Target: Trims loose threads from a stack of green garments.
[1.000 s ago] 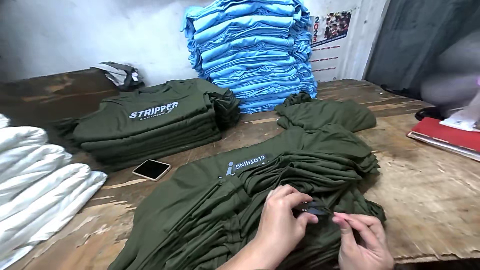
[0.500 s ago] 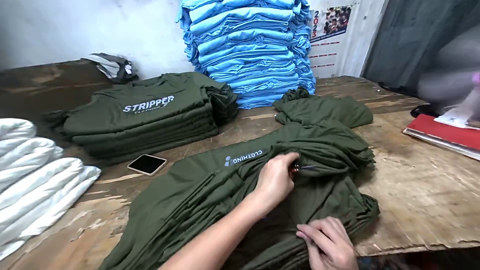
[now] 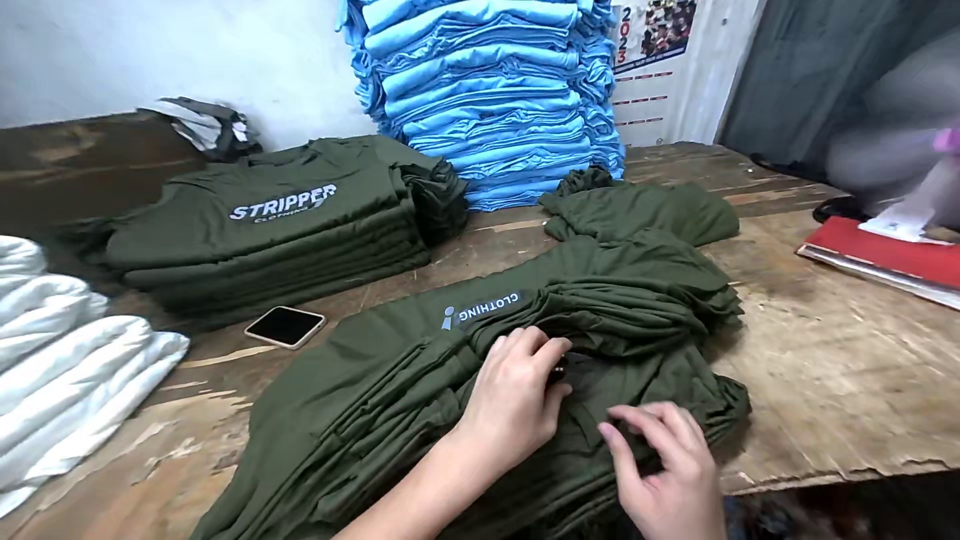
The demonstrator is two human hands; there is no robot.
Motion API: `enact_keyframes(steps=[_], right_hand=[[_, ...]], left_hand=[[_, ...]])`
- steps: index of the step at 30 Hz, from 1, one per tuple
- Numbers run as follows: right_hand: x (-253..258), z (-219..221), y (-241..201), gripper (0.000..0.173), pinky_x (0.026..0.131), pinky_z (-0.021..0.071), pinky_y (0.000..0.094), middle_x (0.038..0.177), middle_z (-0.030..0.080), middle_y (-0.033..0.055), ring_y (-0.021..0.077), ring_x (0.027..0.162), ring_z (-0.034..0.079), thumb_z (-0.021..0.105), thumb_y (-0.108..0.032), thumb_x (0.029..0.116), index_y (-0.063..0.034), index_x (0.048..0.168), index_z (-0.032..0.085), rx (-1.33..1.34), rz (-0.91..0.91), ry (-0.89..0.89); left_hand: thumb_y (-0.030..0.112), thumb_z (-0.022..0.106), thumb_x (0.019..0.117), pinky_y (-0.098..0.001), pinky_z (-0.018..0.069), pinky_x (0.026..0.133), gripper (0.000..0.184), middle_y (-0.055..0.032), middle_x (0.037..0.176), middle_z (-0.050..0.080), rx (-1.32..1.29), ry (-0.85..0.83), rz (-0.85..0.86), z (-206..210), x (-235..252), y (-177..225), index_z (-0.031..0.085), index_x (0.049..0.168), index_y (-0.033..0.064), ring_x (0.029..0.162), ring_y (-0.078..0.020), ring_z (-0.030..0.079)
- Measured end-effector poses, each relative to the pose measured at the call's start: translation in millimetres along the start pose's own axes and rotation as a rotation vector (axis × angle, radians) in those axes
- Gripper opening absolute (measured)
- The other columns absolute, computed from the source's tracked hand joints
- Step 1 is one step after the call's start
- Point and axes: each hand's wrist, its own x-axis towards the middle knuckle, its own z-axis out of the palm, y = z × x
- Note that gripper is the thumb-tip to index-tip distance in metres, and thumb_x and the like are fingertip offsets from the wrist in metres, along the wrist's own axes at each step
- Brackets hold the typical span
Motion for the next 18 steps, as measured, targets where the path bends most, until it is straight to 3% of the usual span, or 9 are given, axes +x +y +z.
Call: enact_keyframes(steps=[2,4,6,8,10,12,14,16,18], right_hand=[[0.2,13.3,6.0,0.017,0.080,0.0516,0.0361,0.094,0.067,-0.0035,0.0144,0.093,0.063,0.065,-0.034,0.0887,-0.0248,0.086,0.080,0.008,0.026,-0.070],[4.5,4.5,9.6,0.019,0.087,0.0487,0.0429,0.100,0.067,-0.0039,0.0159,0.100,0.062,0.061,-0.033,0.0913,-0.0246,0.083,0.076,0.091,0.047,-0.240],[12.1,-17.4,16.5,0.024,0.094,0.0439,0.0477,0.105,0.067,-0.0019,0.0173,0.107,0.061,0.056,-0.033,0.0982,-0.0211,0.086,0.072,0.211,-0.001,-0.504],[19.9,-42.2,26.8,0.029,0.099,0.0405,0.0475,0.104,0.067,0.0001,0.0167,0.108,0.060,0.055,-0.037,0.1033,-0.0175,0.089,0.071,0.372,-0.118,-0.780],[24.6,-63.1,31.0,0.030,0.097,0.0416,0.0479,0.095,0.070,0.0026,0.0178,0.098,0.063,0.060,-0.036,0.1012,-0.0134,0.088,0.075,0.476,-0.197,-1.009],[23.2,-76.9,29.3,0.030,0.083,0.0482,0.0476,0.080,0.072,0.0056,0.0190,0.076,0.065,0.065,-0.033,0.0989,-0.0084,0.088,0.077,0.466,-0.183,-1.137],[18.2,-82.5,17.1,0.030,0.070,0.0542,0.0459,0.074,0.072,0.0076,0.0195,0.066,0.065,0.068,-0.033,0.0988,-0.0059,0.091,0.078,0.372,-0.029,-1.009],[8.4,-67.4,-1.5,0.028,0.061,0.0542,0.0378,0.074,0.068,0.0038,0.0154,0.064,0.062,0.073,-0.037,0.0947,-0.0094,0.093,0.079,0.184,0.109,-0.613],[-1.6,-37.7,-6.1,0.031,0.068,0.0550,0.0375,0.084,0.069,0.0003,0.0158,0.078,0.064,0.076,-0.046,0.0881,-0.0165,0.097,0.082,-0.014,0.084,-0.316]], left_hand=[[0.021,0.082,0.0773,-0.0501,0.0543,0.086,0.047,-0.0114,0.106,0.067,0.076,-0.208,-0.114,-16.2,-5.8,2.8,0.069,0.121,0.0120,0.100,-0.0309,0.066],[0.007,0.075,0.0776,-0.0531,0.0551,0.084,0.040,-0.0130,0.104,0.068,0.119,-0.318,-0.221,-28.7,-4.9,0.9,0.066,0.117,0.0080,0.098,-0.0331,0.068],[-0.003,0.073,0.0768,-0.0543,0.0575,0.072,0.032,-0.0116,0.091,0.069,0.159,-0.203,-0.232,-32.1,-2.9,-11.5,0.067,0.107,0.0071,0.086,-0.0326,0.071],[-0.006,0.076,0.0713,-0.0504,0.0570,0.060,0.029,-0.0072,0.080,0.067,0.179,-0.052,-0.135,-22.9,-0.5,-29.8,0.067,0.094,0.0092,0.072,-0.0277,0.069],[-0.008,0.076,0.0717,-0.0496,0.0579,0.064,0.025,-0.0073,0.078,0.066,0.160,-0.026,0.010,-9.9,0.1,-41.2,0.069,0.088,0.0091,0.073,-0.0272,0.069],[-0.005,0.073,0.0759,-0.0475,0.0579,0.073,0.022,-0.0056,0.081,0.066,0.113,-0.080,0.085,-3.5,-2.5,-40.6,0.072,0.090,0.0114,0.080,-0.0255,0.068],[0.009,0.070,0.0824,-0.0434,0.0567,0.081,0.023,-0.0018,0.094,0.068,0.018,-0.077,0.092,-3.8,-6.6,-32.7,0.074,0.103,0.0165,0.092,-0.0209,0.067],[0.024,0.072,0.0900,-0.0417,0.0560,0.087,0.031,0.0002,0.108,0.070,-0.037,-0.053,0.122,-5.4,-11.3,-19.5,0.074,0.120,0.0207,0.101,-0.0190,0.066],[0.026,0.070,0.0954,-0.0410,0.0557,0.086,0.029,0.0008,0.111,0.072,-0.051,-0.022,0.203,-5.6,-16.8,-4.0,0.074,0.123,0.0209,0.101,-0.0197,0.067]])
